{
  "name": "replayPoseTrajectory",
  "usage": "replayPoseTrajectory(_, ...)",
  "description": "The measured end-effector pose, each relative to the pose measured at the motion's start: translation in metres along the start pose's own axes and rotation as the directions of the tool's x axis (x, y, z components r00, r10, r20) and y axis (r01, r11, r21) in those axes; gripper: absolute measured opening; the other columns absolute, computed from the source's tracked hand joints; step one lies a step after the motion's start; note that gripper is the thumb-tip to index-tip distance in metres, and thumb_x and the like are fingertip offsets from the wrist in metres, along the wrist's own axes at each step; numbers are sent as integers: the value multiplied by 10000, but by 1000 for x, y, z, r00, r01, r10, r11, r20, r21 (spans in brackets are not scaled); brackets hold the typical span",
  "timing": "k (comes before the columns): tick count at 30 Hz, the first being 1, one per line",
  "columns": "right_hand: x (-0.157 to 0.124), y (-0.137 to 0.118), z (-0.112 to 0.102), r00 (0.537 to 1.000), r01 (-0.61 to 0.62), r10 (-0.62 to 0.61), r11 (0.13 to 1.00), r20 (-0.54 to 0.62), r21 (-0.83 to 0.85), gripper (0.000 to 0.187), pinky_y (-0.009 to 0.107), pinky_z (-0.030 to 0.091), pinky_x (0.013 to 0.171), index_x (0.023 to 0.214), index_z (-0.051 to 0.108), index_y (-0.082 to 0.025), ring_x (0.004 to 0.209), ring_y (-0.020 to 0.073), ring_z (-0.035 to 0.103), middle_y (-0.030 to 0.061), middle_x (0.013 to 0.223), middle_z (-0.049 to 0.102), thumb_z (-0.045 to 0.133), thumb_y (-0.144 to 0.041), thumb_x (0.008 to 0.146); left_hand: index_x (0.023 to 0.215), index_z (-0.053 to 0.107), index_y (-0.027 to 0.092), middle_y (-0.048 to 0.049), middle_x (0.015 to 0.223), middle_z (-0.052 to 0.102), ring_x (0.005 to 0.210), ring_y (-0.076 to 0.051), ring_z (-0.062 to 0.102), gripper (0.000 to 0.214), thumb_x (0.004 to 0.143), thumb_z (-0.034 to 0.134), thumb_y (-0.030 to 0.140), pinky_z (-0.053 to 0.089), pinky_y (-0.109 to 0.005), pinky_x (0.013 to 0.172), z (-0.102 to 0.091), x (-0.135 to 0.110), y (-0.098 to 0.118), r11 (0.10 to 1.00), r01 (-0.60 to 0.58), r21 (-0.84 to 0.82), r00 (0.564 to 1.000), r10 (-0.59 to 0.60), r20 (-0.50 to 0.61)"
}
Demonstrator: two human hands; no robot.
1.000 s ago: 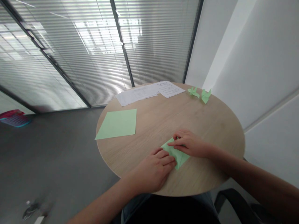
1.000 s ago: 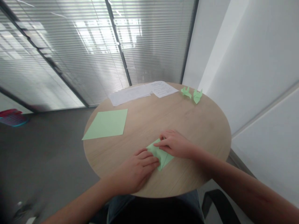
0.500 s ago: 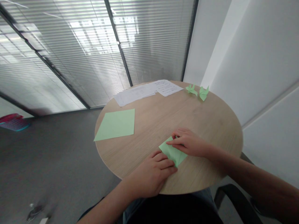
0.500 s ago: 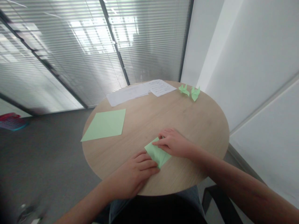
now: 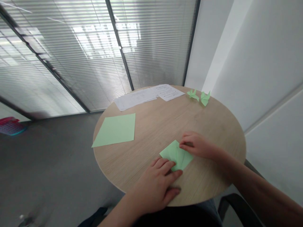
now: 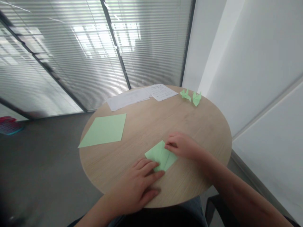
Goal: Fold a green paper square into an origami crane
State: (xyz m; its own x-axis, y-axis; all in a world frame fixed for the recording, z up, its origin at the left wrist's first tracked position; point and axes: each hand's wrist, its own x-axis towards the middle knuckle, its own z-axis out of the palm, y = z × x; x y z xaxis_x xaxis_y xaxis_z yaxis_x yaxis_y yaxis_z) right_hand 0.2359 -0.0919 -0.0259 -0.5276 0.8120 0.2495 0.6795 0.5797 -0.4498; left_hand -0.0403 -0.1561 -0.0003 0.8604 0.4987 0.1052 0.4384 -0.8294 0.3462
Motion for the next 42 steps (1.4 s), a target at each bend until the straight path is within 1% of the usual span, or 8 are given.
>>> replayPoseTrajectory(9,4,-6,0,998,-28,27,1000,61,3,164,340,435,771,791,686,-202,812,202,612,29,803,690,700,-301,921,1389,598,282,-67,1382,608,1255,-286,543,471,960,617,475,370,-500,1155,-2,-1,0,998,39,-47,999,-39,8)
replayPoseTrajectory(22,5,-14,4,995,-78,82,995,59,-66,175,343,432,764,779,665,-198,809,210,618,34,809,689,677,-275,936,1379,617,305,-50,1404,610,1259,-287,551,448,952,639,441,396,-509,1141,-3,-3,0,995,65,-77,998,-64,17)
replayPoseTrajectory(26,3,-12,3,993,-115,115,991,-5,-73,106,361,455,813,886,689,-194,881,229,633,62,914,708,661,-274,949,1367,620,295,-61,1345,623,1234,-284,550,441,950,645,435,429,-496,1111,-2,-1,1,993,90,-75,996,-90,8)
replayPoseTrajectory(29,-1,-12,2,989,-144,142,988,-31,-57,139,396,465,885,987,711,-198,968,258,639,82,1006,712,702,-321,923,1380,604,299,-64,1368,607,1267,-291,537,453,950,651,434,398,-523,1145,-1,-1,3,994,88,-60,996,-88,-5)
replayPoseTrajectory(32,-2,-15,2,981,-194,194,980,-4,-34,120,395,473,878,946,717,-204,948,256,644,75,979,709,740,-300,879,1400,588,291,-81,1401,588,1303,-301,522,464,968,626,455,385,-535,1161,1,-2,2,997,70,-36,997,-71,-12)
replayPoseTrajectory(35,1,-14,4,961,-277,277,960,1,43,89,357,482,799,904,698,-200,879,229,645,61,930,707,740,-242,837,1418,578,292,-108,1449,553,1337,-324,502,470,990,580,486,396,-561,1152,4,-3,1,998,64,12,998,-63,-28)
replayPoseTrajectory(38,3,-11,6,930,-365,365,904,42,222,116,308,468,684,884,657,-192,768,192,616,32,836,681,730,-226,800,1430,572,309,-124,1472,532,1352,-341,494,470,996,569,490,402,-591,1141,10,-4,2,996,71,45,996,-69,-54)
replayPoseTrajectory(42,5,-11,6,919,-388,364,779,149,493,206,274,433,613,839,601,-196,686,157,559,-9,737,608,745,-332,784,1395,603,360,-119,1506,500,1397,-358,461,423,983,604,453,387,-612,1147,15,-9,1,996,85,31,991,-82,-108)
